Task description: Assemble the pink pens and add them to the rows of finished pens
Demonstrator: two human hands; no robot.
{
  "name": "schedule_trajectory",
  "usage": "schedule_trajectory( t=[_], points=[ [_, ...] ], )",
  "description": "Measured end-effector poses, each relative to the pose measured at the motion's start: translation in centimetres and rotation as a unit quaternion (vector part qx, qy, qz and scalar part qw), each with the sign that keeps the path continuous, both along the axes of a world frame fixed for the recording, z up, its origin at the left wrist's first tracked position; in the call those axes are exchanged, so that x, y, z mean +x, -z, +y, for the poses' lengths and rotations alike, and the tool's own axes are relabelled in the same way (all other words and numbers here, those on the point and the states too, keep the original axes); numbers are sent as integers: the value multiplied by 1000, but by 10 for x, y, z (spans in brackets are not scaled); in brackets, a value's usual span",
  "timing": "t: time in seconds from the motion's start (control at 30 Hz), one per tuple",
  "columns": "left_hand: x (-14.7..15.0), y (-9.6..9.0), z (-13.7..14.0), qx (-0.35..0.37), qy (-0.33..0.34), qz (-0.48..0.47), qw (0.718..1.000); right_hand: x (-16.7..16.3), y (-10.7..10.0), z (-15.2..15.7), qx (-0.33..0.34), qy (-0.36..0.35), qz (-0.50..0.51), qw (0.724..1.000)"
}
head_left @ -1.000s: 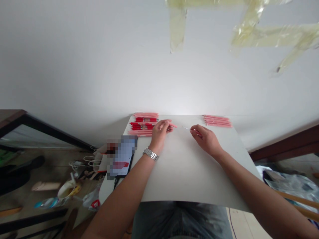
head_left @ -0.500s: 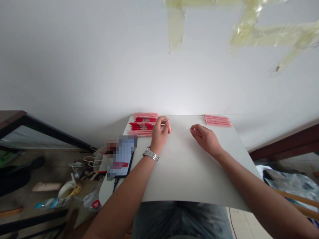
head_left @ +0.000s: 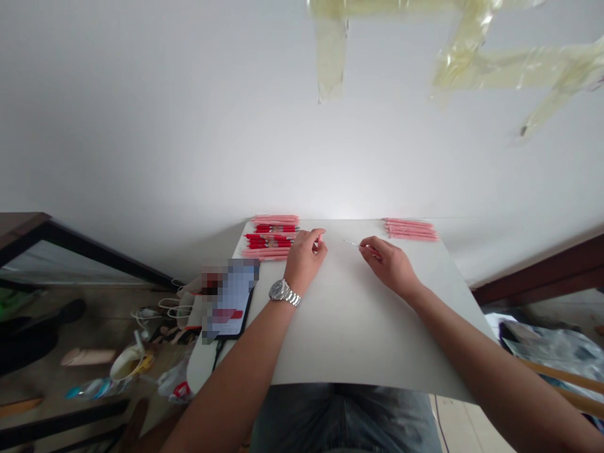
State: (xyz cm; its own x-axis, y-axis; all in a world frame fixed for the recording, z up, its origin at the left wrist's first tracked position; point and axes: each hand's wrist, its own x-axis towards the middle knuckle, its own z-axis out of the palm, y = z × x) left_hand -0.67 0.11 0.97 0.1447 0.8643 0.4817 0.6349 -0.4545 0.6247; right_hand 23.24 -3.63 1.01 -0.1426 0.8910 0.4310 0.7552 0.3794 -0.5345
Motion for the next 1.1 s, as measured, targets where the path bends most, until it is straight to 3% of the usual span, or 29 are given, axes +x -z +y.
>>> schedule_trajectory(
  t=[0.47, 1.1],
  points=[
    [3, 6, 4, -28, 1, 99, 995, -1, 2, -1, -12, -4, 3, 1000],
    [-1, 13, 4, -25, 20, 82, 996, -2, 0, -1, -18, -11, -7, 1000]
  ],
)
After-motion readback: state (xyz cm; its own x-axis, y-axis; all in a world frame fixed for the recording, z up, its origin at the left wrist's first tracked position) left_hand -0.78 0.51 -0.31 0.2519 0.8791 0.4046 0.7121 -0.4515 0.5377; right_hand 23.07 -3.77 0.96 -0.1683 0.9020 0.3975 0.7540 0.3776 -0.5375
